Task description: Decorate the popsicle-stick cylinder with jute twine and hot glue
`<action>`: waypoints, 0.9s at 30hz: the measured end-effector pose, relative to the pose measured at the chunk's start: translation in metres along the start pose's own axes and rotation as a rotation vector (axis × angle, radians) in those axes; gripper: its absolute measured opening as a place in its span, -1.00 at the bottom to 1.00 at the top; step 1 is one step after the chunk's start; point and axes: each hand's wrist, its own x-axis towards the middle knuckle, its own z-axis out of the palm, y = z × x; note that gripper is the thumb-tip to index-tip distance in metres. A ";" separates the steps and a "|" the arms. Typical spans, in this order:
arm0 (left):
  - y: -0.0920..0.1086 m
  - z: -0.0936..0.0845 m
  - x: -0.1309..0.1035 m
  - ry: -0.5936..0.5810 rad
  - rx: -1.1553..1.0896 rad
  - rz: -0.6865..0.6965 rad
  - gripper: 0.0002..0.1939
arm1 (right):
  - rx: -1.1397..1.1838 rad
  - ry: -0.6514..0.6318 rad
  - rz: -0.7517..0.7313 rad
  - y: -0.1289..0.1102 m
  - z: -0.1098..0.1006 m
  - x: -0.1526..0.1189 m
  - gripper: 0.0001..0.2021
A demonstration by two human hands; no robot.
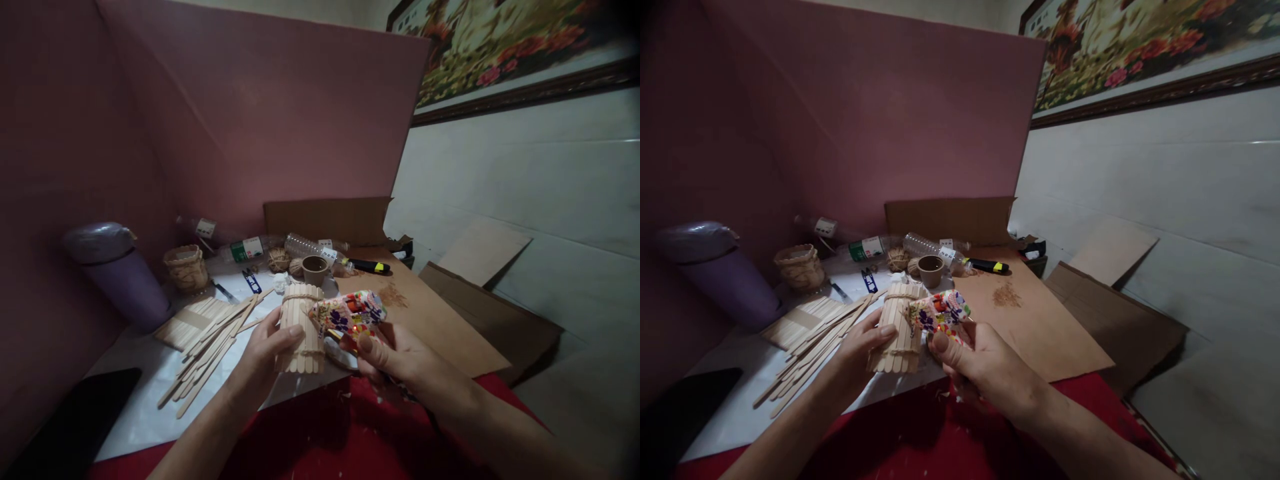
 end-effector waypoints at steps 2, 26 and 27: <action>0.000 0.000 0.000 0.010 -0.003 -0.004 -0.40 | 0.005 -0.004 -0.016 0.000 0.000 0.000 -0.45; -0.001 -0.001 0.001 0.014 -0.014 -0.004 -0.37 | -0.005 -0.008 -0.032 -0.001 0.000 0.001 -0.45; 0.000 -0.001 0.000 0.013 -0.017 -0.004 -0.38 | 0.000 -0.004 -0.039 -0.001 0.000 0.001 -0.45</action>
